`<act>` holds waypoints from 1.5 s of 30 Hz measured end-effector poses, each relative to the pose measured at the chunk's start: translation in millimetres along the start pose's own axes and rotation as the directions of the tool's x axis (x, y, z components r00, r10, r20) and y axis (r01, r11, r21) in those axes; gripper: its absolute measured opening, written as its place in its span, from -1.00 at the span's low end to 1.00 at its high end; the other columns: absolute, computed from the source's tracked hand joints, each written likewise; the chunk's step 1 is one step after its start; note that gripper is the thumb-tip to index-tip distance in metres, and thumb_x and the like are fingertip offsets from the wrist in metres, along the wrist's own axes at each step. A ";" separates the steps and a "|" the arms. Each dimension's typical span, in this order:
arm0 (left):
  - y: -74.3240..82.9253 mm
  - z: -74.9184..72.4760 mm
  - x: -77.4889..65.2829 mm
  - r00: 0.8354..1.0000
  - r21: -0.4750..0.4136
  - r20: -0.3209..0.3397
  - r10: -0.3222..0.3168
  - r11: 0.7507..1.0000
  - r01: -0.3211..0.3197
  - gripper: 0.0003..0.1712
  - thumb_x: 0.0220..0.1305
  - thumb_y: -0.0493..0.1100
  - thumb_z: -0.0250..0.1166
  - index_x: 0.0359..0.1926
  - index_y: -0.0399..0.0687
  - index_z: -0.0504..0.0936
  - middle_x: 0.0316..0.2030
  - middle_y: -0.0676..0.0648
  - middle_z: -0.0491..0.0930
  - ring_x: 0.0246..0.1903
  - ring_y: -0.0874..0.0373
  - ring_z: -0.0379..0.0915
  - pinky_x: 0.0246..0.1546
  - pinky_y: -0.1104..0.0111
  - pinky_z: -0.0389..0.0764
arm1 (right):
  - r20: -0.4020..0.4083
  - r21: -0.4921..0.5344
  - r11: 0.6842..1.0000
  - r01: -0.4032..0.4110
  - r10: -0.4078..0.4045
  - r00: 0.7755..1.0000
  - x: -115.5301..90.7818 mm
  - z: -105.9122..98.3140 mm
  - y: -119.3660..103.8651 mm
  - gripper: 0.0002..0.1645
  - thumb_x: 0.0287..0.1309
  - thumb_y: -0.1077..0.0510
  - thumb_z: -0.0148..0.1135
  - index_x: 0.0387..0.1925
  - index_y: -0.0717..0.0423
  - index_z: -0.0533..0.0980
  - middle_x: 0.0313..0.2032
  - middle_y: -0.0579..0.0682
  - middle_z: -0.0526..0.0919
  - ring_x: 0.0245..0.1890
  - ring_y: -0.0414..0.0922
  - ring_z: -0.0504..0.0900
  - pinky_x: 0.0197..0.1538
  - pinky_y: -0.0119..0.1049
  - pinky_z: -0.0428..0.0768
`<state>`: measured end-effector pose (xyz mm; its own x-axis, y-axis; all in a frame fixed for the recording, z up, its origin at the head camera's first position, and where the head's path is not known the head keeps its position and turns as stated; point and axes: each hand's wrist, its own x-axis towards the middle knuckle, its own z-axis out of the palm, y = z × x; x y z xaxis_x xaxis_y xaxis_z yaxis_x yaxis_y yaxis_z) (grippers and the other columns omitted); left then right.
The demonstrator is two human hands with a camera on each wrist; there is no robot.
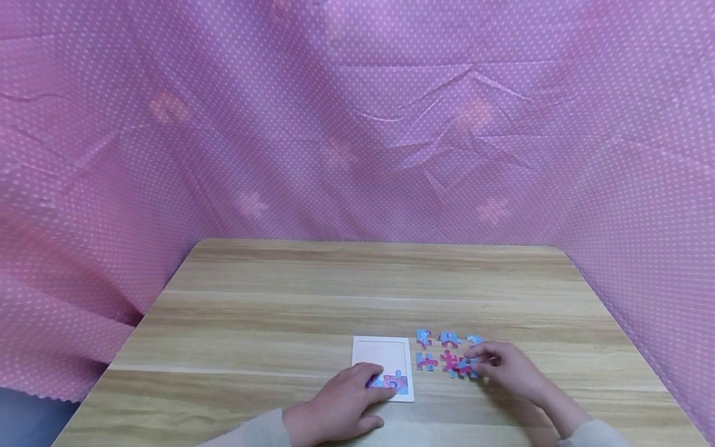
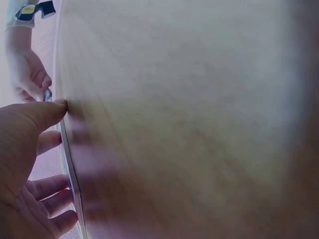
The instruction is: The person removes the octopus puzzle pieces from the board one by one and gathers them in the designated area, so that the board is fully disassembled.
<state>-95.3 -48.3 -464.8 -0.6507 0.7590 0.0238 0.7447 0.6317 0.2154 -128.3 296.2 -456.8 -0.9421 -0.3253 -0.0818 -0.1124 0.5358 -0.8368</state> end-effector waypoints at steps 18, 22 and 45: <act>15.2 2.5 -0.1 1.000 -0.026 0.005 -0.016 1.000 0.016 -0.45 0.26 0.22 0.19 0.27 0.32 0.46 0.23 -0.09 0.33 0.21 0.10 0.22 0.18 0.19 0.34 | -0.042 -0.073 0.994 -0.078 0.075 0.996 -12.4 -20.5 14.7 -0.73 0.00 0.24 0.38 -0.20 0.23 0.62 -0.39 -0.03 0.64 -0.40 -0.14 0.58 -0.46 -0.35 0.55; 14.3 3.9 -0.3 1.000 -0.020 -0.005 -0.008 1.000 0.008 -0.45 0.27 0.21 0.19 0.27 0.31 0.46 0.23 -0.10 0.33 0.20 0.09 0.23 0.18 0.18 0.34 | -0.077 -0.090 0.990 -0.105 0.098 0.992 -11.1 -19.1 14.1 -0.74 -0.03 0.26 0.40 -0.23 0.23 0.61 -0.41 -0.05 0.63 -0.41 -0.12 0.57 -0.45 -0.37 0.55; 1.6 -0.9 -7.8 0.999 -0.051 -0.034 -0.016 0.999 0.014 -0.45 0.28 0.19 0.19 0.28 0.27 0.45 0.25 -0.09 0.33 0.24 0.04 0.24 0.19 0.14 0.33 | -0.044 0.047 0.998 -0.033 0.035 0.998 8.2 27.0 -25.0 -0.73 -0.02 0.26 0.39 -0.23 0.28 0.58 -0.39 -0.01 0.65 -0.39 -0.08 0.61 -0.43 -0.30 0.62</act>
<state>-89.2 -53.3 -463.8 -0.6670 0.7432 0.0534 0.7270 0.6334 0.2651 -124.7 259.1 -451.2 -0.9585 -0.2712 -0.0874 -0.0658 0.5089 -0.8583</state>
